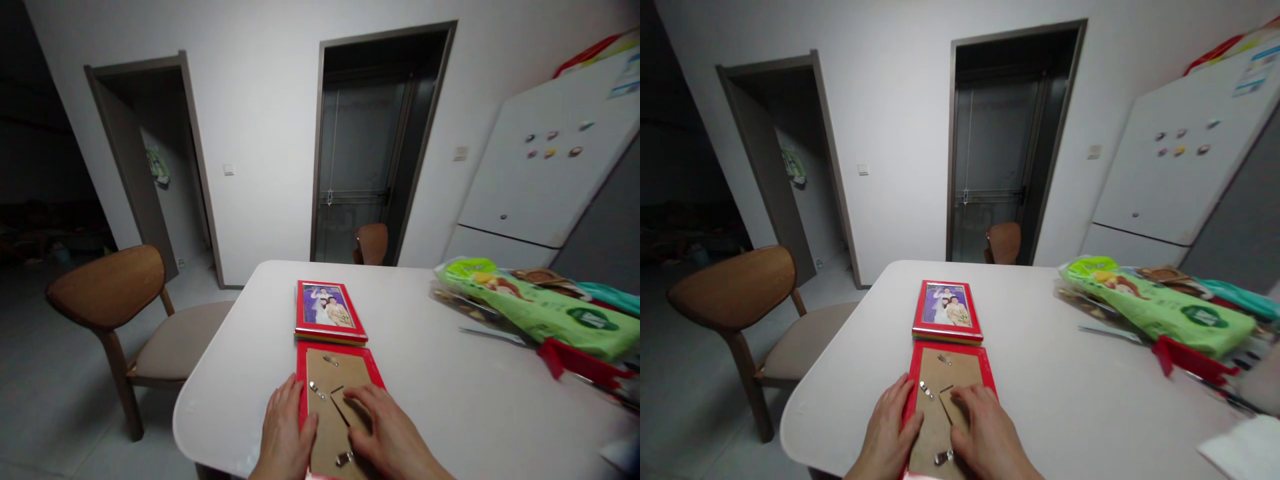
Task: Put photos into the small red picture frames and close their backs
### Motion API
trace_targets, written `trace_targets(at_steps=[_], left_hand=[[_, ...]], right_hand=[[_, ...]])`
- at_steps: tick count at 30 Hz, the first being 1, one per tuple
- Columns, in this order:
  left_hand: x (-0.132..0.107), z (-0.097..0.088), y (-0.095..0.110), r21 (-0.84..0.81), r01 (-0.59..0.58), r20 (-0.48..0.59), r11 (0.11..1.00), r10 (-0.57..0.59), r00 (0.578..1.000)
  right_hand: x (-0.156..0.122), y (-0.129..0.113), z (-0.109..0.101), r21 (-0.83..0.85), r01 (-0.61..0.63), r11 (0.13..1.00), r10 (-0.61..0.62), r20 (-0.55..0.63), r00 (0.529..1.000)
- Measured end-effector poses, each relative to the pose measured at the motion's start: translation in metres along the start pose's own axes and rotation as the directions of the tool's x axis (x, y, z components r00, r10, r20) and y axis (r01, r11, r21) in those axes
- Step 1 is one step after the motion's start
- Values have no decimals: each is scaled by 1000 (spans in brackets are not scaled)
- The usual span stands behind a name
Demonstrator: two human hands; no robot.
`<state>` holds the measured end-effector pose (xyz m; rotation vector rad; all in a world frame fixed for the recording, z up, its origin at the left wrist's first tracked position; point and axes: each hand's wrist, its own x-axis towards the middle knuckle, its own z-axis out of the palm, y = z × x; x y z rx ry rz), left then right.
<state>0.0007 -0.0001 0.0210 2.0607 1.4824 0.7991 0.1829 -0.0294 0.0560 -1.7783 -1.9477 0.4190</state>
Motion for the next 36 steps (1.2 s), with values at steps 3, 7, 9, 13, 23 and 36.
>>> trace_targets(at_steps=[3, 7, 9, 13, 23, 36], left_hand=[[3, -4, 9, -162, 41, -29, 986, -46, 999], [9, -17, 26, -649, 79, -7, 757, -110, 994], [12, -27, 26, -809, 168, 94, 564, -158, 983], [11, -55, 0, -834, 257, 156, 489, -238, 959], [6, -77, -47, -815, 354, 225, 460, -311, 923], [5, -43, 1, -840, 326, 270, 434, -186, 945]], right_hand=[[0, -9, -8, 12, -14, 1000, 15, -38, 999], [-2, -33, -14, 68, 54, 996, -49, -68, 996], [-2, -38, -15, 127, 107, 986, -99, -73, 992], [2, -11, -17, 76, 30, 997, -19, -140, 990], [3, 41, -13, -92, -219, 971, 204, -151, 967], [3, -17, 1, 879, -258, 402, 246, 167, 955]])
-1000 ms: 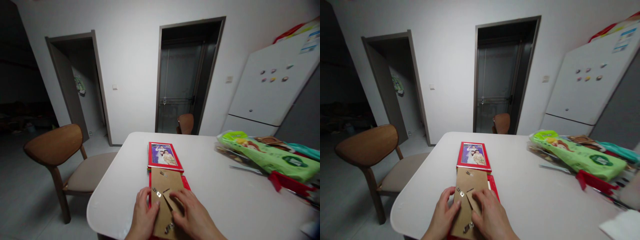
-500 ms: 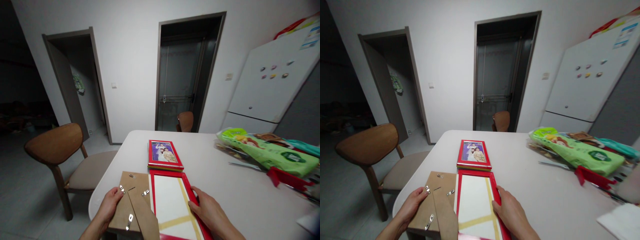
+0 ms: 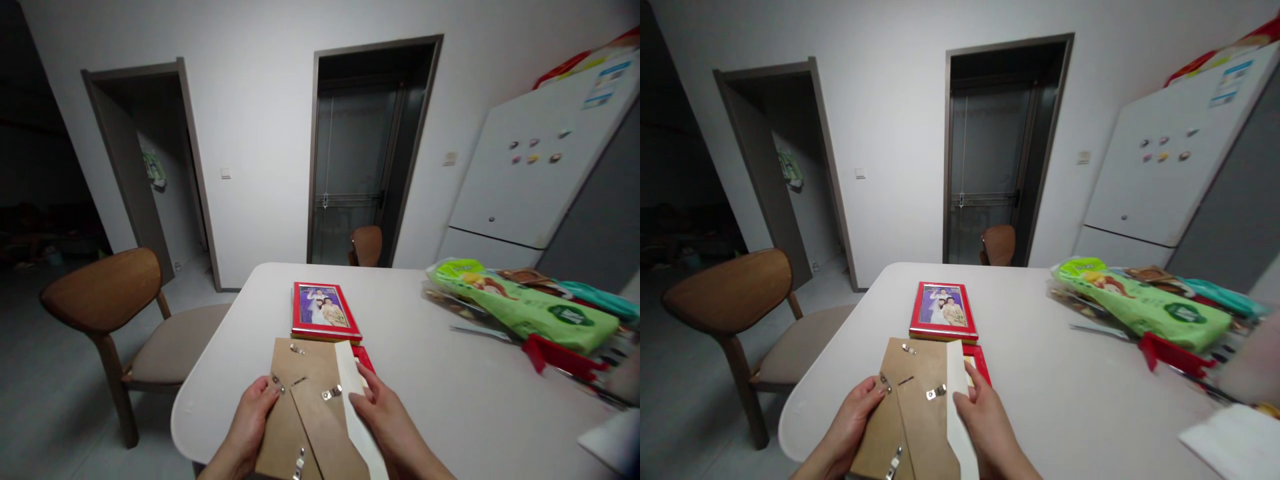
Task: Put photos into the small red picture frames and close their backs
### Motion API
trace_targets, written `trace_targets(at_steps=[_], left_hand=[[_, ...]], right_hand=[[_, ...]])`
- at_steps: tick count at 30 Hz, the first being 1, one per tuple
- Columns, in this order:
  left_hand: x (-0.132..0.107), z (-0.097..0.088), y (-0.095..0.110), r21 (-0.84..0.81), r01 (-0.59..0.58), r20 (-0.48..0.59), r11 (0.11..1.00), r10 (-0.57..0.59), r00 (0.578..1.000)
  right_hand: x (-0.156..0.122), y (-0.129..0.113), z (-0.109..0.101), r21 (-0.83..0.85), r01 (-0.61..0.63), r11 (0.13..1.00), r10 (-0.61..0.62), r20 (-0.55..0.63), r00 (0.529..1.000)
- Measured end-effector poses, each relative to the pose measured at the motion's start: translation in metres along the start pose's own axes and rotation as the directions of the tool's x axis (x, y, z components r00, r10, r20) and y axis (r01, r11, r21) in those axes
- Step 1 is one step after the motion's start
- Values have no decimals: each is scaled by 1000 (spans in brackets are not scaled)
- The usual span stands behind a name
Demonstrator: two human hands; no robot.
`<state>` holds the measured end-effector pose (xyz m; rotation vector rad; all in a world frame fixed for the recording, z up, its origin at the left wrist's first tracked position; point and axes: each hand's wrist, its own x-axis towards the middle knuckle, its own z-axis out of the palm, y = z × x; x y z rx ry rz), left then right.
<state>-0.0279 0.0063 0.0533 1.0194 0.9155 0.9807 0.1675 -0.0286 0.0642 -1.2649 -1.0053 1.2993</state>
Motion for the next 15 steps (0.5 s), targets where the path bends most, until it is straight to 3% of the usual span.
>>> trace_targets(at_steps=[2, 4, 8, 12, 15], left_hand=[[1, -19, 1, 75, -7, -59, 997, 11, 998], [2, -40, 4, 133, 1, -115, 991, 14, 993], [8, -68, 11, 291, 39, -209, 956, 23, 978], [13, -77, 14, 493, 39, -247, 869, 97, 964], [16, -85, 17, 661, 54, -278, 748, 177, 944]], right_hand=[[4, 1, -16, -161, 26, 987, -31, -32, 999], [10, 4, -30, -396, 60, 916, -93, -63, 994], [20, 10, -38, -778, 96, 620, -270, -97, 958], [22, 13, -29, -931, 60, 359, -253, -35, 967], [17, 10, -30, -974, 32, 222, -305, -38, 952]])
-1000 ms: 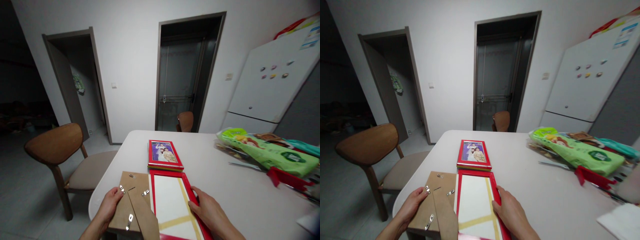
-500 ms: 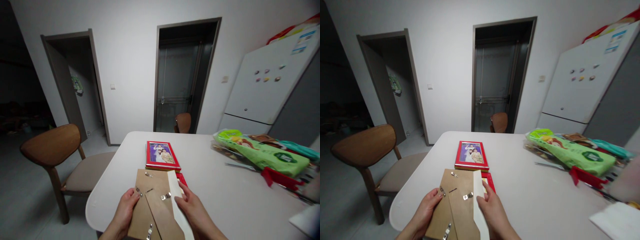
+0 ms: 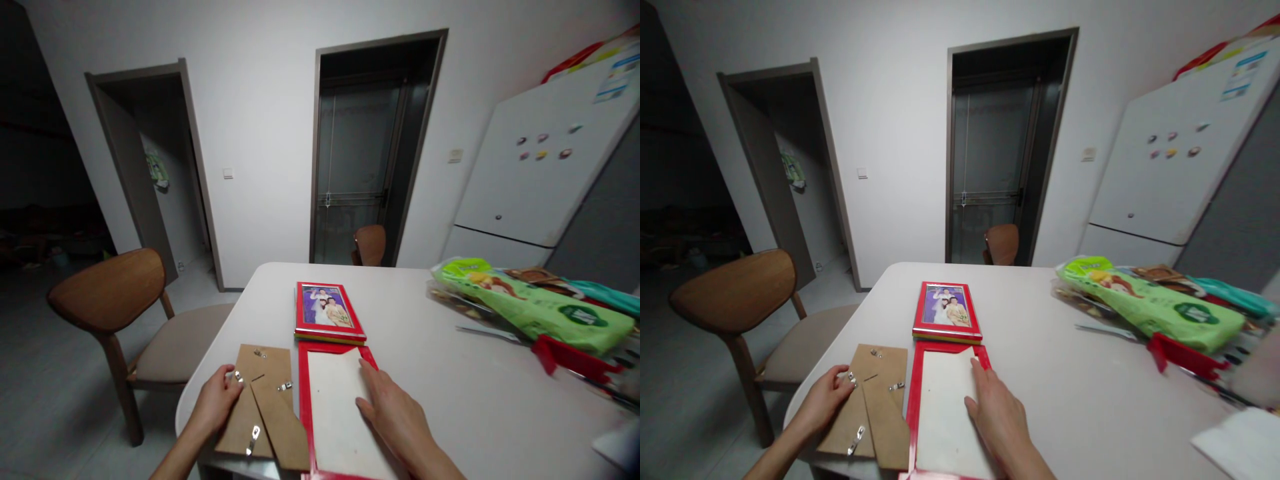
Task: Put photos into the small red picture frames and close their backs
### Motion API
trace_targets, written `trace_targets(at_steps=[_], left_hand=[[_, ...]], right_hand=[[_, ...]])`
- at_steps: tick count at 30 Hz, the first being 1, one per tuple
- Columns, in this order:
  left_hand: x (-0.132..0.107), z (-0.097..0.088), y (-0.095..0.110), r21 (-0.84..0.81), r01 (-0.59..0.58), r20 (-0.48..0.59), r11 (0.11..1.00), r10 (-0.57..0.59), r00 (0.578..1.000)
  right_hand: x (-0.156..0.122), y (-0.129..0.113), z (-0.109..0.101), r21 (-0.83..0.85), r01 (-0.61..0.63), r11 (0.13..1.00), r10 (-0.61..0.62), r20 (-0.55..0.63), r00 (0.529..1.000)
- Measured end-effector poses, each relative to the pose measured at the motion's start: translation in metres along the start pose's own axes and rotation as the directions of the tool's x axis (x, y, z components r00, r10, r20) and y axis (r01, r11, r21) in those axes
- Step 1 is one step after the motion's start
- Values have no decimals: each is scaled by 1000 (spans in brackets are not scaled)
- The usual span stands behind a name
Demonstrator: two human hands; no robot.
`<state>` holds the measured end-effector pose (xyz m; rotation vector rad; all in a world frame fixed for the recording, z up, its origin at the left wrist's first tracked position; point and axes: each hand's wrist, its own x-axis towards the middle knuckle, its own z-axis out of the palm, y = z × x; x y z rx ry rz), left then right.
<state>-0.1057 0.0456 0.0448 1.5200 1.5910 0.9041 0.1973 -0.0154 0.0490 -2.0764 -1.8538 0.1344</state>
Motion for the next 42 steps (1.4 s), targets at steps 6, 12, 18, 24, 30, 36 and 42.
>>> trace_targets(at_steps=[6, 12, 18, 24, 30, 36, 42], left_hand=[[-17, 19, 19, 270, -137, -98, 953, 169, 981], [-74, 101, 70, 188, -456, 403, 870, 355, 843], [-98, 135, 99, 144, -636, 490, 758, 504, 712], [-99, 106, 106, 139, -720, 348, 680, 647, 678], [-80, 53, 59, -63, -271, -28, 960, 270, 963], [-74, 43, 20, 222, -229, 97, 948, 212, 972], [-83, 42, 31, 614, -311, 187, 725, 249, 950]], right_hand=[[1, 22, -7, 131, -125, 984, 122, 30, 992], [1, 23, -14, 499, -273, 822, 215, 171, 962], [-23, 3, -43, 923, -384, 29, 78, 381, 921], [-21, 8, -45, 902, -353, 247, 164, 321, 933], [-9, 54, -16, 640, -290, 712, 225, 184, 957], [-9, 59, -10, 165, -195, 967, 195, 11, 981], [-11, 53, -9, -31, -182, 983, 183, 24, 983]])
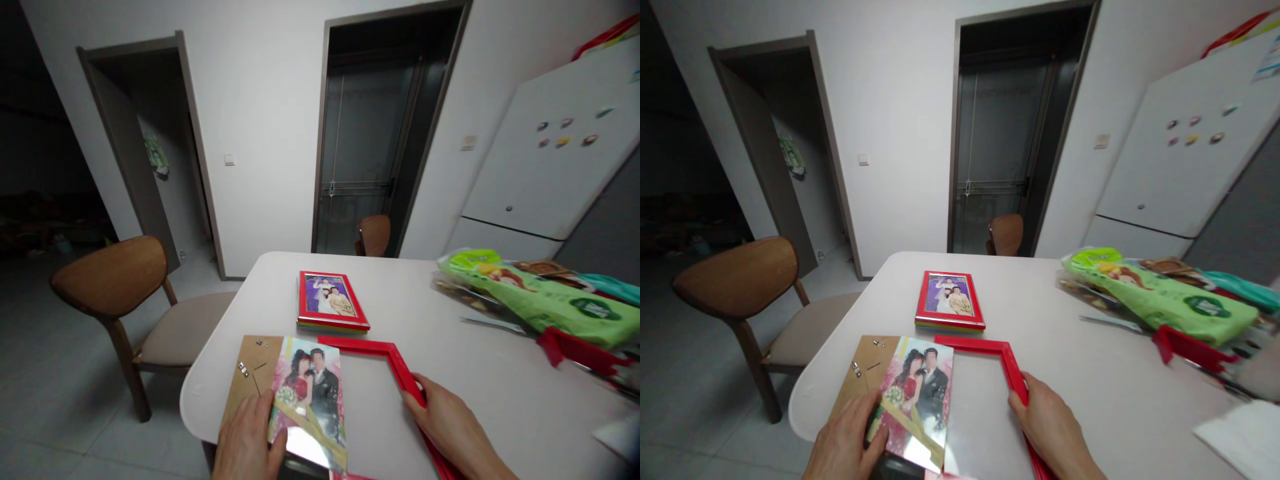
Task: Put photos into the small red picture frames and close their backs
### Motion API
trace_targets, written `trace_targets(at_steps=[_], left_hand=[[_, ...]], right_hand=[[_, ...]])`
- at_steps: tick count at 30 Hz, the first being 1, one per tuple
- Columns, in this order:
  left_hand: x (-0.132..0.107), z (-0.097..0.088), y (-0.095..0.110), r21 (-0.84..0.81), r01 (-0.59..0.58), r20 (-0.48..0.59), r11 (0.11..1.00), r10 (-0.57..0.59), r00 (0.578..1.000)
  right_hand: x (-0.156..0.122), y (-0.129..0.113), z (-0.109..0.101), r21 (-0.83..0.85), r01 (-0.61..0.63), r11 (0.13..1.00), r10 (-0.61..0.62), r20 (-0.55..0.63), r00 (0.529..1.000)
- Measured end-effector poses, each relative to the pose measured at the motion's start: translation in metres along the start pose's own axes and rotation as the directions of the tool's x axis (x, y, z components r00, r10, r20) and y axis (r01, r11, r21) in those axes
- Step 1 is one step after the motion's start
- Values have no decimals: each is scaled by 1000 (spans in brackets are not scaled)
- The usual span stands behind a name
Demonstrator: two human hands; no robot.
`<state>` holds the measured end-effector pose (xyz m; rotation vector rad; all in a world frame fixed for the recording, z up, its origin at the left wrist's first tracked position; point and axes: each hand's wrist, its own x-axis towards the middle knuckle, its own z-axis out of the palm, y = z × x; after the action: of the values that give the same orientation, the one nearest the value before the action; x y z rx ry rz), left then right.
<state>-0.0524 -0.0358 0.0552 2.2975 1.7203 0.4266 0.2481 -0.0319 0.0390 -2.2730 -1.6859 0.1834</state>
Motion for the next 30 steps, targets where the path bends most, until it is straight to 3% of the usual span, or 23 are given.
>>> trace_targets(at_steps=[4, 8, 11, 15, 18, 20, 21, 23, 25, 26, 28, 30], left_hand=[[-1, 0, 5, 84, -98, -4, 992, 99, 995], [2, 11, 10, 57, -270, 136, 961, 261, 956], [5, 21, 16, 94, -367, 161, 925, 350, 923], [8, 33, 17, 196, -518, 51, 832, 519, 853], [14, 29, 12, 228, -559, -164, 797, 597, 785], [19, 16, 9, 144, -552, -330, 821, 566, 755], [22, 9, 9, 58, -533, -400, 844, 509, 762], [26, -7, 13, -186, -447, -485, 875, 314, 816], [26, -17, 23, -490, -308, -474, 816, 47, 879], [24, -20, 30, -641, -237, -429, 730, -85, 899], [20, -19, 47, -884, -126, -269, 449, -270, 925], [16, -10, 65, -991, -53, -87, 121, -295, 952]], right_hand=[[0, 1, 4, -78, -13, 997, 14, 4, 1000], [-2, 1, 7, -109, -20, 994, 21, 3, 1000], [-3, -1, 9, -91, -10, 996, 9, -11, 1000], [-6, -9, 10, 0, 106, 994, -104, -190, 976], [-14, -25, 3, 221, 249, 943, -188, -264, 946], [-24, -42, -4, 461, 260, 849, -196, -183, 963], [-29, -51, -7, 583, 231, 779, -200, -118, 973], [-39, -70, -11, 788, 106, 606, -205, 25, 978], [-47, -89, -9, 913, -87, 400, -202, 180, 963], [-50, -97, -6, 938, -195, 287, -194, 256, 947], [-52, -109, 3, 927, -371, 59, -186, 376, 908], [-50, -112, 9, 881, -441, -169, -155, 418, 895]])
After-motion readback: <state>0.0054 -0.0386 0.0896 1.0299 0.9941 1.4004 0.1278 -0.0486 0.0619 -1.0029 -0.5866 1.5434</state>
